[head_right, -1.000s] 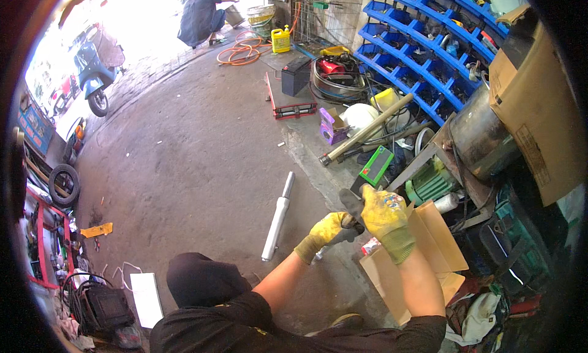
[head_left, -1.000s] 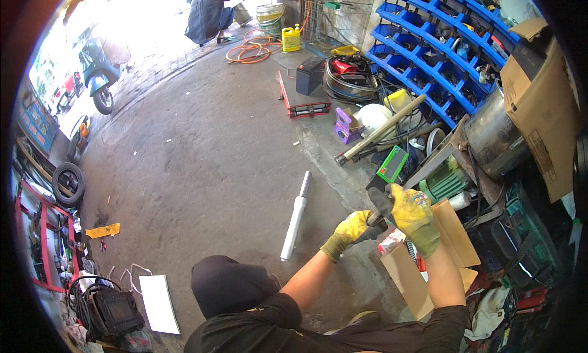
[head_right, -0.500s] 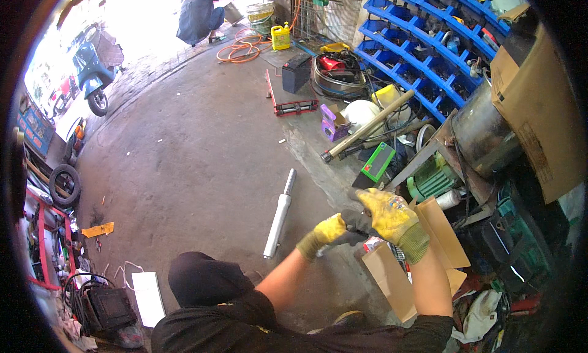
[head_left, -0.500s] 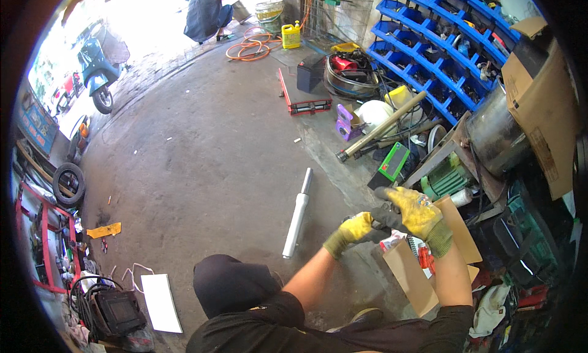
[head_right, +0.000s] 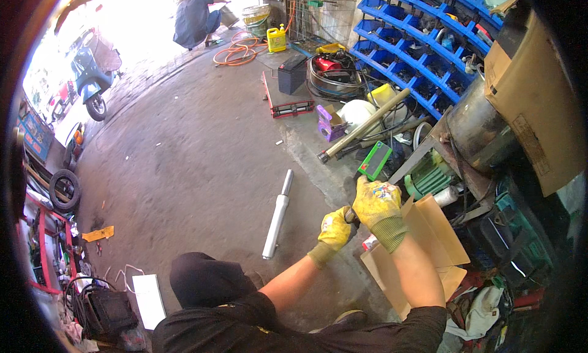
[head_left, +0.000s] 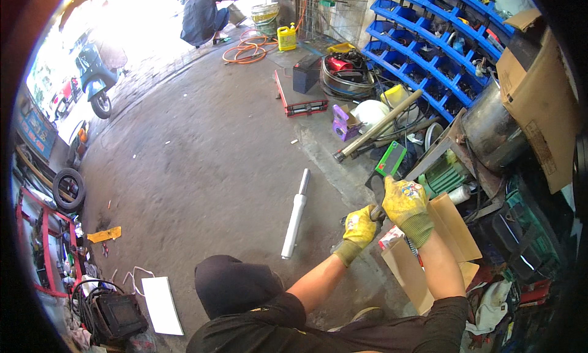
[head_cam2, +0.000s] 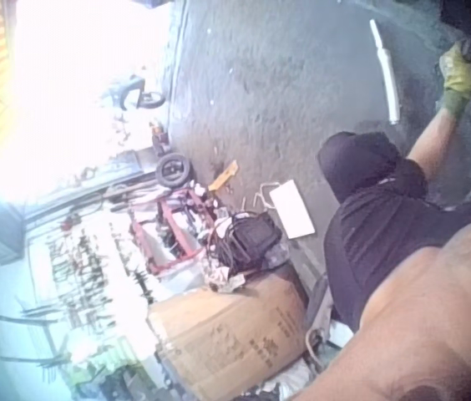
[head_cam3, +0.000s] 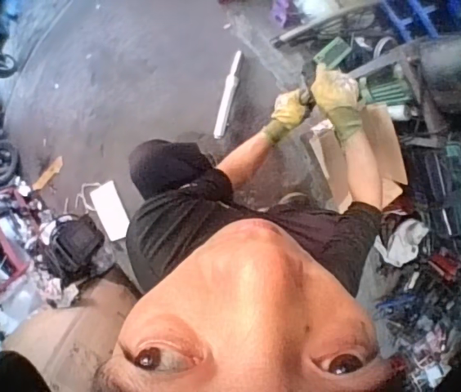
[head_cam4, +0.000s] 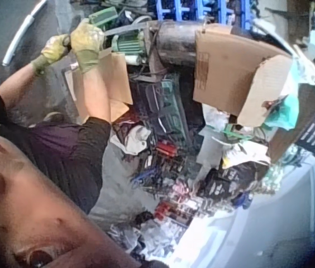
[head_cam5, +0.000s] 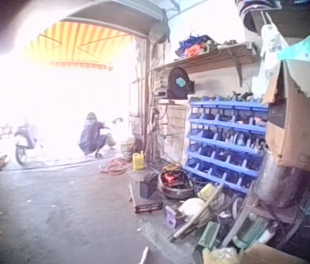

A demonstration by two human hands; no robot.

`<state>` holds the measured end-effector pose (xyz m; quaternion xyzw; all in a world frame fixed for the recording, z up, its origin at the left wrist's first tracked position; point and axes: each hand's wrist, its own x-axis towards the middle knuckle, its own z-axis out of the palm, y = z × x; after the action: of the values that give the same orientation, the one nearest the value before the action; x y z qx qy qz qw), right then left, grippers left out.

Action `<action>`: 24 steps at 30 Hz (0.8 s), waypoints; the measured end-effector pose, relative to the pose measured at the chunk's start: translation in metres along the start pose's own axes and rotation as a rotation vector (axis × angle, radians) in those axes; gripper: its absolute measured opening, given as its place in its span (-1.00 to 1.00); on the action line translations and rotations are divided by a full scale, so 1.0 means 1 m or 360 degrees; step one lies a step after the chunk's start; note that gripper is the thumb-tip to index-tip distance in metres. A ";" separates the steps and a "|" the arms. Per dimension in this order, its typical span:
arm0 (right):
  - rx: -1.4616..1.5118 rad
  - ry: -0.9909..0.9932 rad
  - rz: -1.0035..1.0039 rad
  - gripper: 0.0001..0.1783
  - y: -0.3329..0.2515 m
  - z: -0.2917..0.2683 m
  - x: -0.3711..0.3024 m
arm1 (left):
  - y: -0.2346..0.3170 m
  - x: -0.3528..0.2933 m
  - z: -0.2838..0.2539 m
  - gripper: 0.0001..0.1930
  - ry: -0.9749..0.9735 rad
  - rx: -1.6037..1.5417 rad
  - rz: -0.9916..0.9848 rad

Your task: The person sits on the workshop floor and assembles a mechanical component by inserting a spring into a cylindrical housing. They repeatedly test the fit and alignment of the parts, handling the spring and housing with gloved hands.

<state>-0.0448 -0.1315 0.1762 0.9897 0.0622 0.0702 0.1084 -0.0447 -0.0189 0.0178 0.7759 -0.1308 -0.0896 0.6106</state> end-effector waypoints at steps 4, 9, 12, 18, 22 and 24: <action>0.0455 0.0141 -0.0679 -0.88 0.008 -0.017 -0.014 | -0.023 0.019 -0.042 -0.75 -0.1345 -0.0928 -0.0150; 0.0089 0.0271 -0.1157 -0.68 0.008 0.000 -0.024 | -0.030 0.020 -0.059 -0.59 -0.1705 -0.0506 0.0509; -0.0244 0.0676 -0.0679 -0.70 0.007 0.018 -0.016 | -0.016 0.005 -0.031 -0.72 -0.0982 -0.0494 -0.0014; 0.0135 0.0201 -0.0232 -0.82 0.009 0.008 -0.005 | -0.003 0.000 -0.007 -0.80 -0.0381 -0.0334 -0.0027; 0.0362 0.0004 -0.1020 -0.70 0.014 -0.018 -0.019 | -0.016 0.013 -0.060 -0.74 -0.1659 -0.0846 0.0209; 0.0010 0.0184 -0.1303 -0.76 0.014 -0.018 -0.024 | -0.018 0.010 -0.070 -0.70 -0.1544 -0.0738 0.0416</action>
<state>-0.0695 -0.1446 0.1940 0.8779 0.4570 0.0766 0.1206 -0.0123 0.0467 0.0169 0.4680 -0.4691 -0.3868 0.6413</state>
